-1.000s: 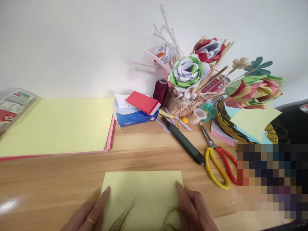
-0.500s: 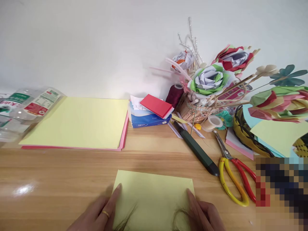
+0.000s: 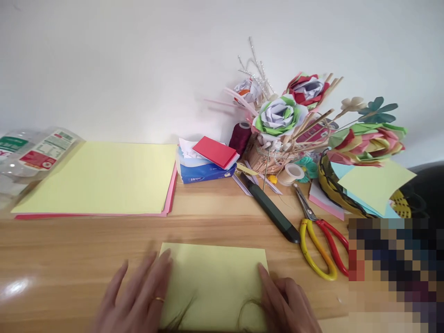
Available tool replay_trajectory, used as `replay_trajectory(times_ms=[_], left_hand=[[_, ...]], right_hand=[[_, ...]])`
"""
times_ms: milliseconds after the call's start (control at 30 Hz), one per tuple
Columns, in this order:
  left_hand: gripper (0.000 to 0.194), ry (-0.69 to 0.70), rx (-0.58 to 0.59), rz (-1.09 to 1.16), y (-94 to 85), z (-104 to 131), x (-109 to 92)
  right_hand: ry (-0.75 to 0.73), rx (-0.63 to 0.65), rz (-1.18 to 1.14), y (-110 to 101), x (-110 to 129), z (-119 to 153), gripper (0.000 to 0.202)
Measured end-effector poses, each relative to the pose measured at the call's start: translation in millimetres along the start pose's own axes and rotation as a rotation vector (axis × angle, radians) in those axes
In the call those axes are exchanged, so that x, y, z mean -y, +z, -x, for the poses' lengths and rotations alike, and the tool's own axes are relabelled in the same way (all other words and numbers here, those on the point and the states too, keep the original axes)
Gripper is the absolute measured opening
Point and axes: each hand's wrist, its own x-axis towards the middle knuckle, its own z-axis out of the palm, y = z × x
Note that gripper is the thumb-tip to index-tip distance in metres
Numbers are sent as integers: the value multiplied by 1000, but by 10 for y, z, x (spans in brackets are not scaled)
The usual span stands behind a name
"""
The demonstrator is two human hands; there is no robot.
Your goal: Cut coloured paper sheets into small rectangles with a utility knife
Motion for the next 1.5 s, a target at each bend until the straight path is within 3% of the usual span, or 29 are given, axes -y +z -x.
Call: replay_trajectory(times_ms=[133,267,400,533,700,900,1067,1133,1233,1367,1500], left_hand=[[43,332,-26,25,-123,-356,-41],[48,476,65,91,-161,-582,-72],[44,461,104,102,-70,-602,-105],[46,442,53,50,31,-574,-127],[45,440,10,53,34,-584,-134],[45,455,3,48,10,-603,-120],[48,484,36,24,1,-619,-92],[48,492,50,21,9,-617,-92],[46,511,66,12,28,-605,-105],[41,521,105,-20,35,-592,-128],[43,512,98,-37,18,-599,-135]], right_hand=[[-26,6,51,-6,30,8,45],[-29,6,61,-16,51,6,46],[-42,12,61,-17,48,2,43],[-28,1,67,-19,49,-3,42],[-4,3,90,-67,127,-63,38],[38,67,195,-295,190,-143,38],[-86,24,315,-494,320,-132,40],[-210,-60,331,-453,514,-144,43],[-466,-41,190,-271,878,-195,64],[-341,113,121,-65,1137,-256,88],[-296,216,93,-61,1013,-214,96]])
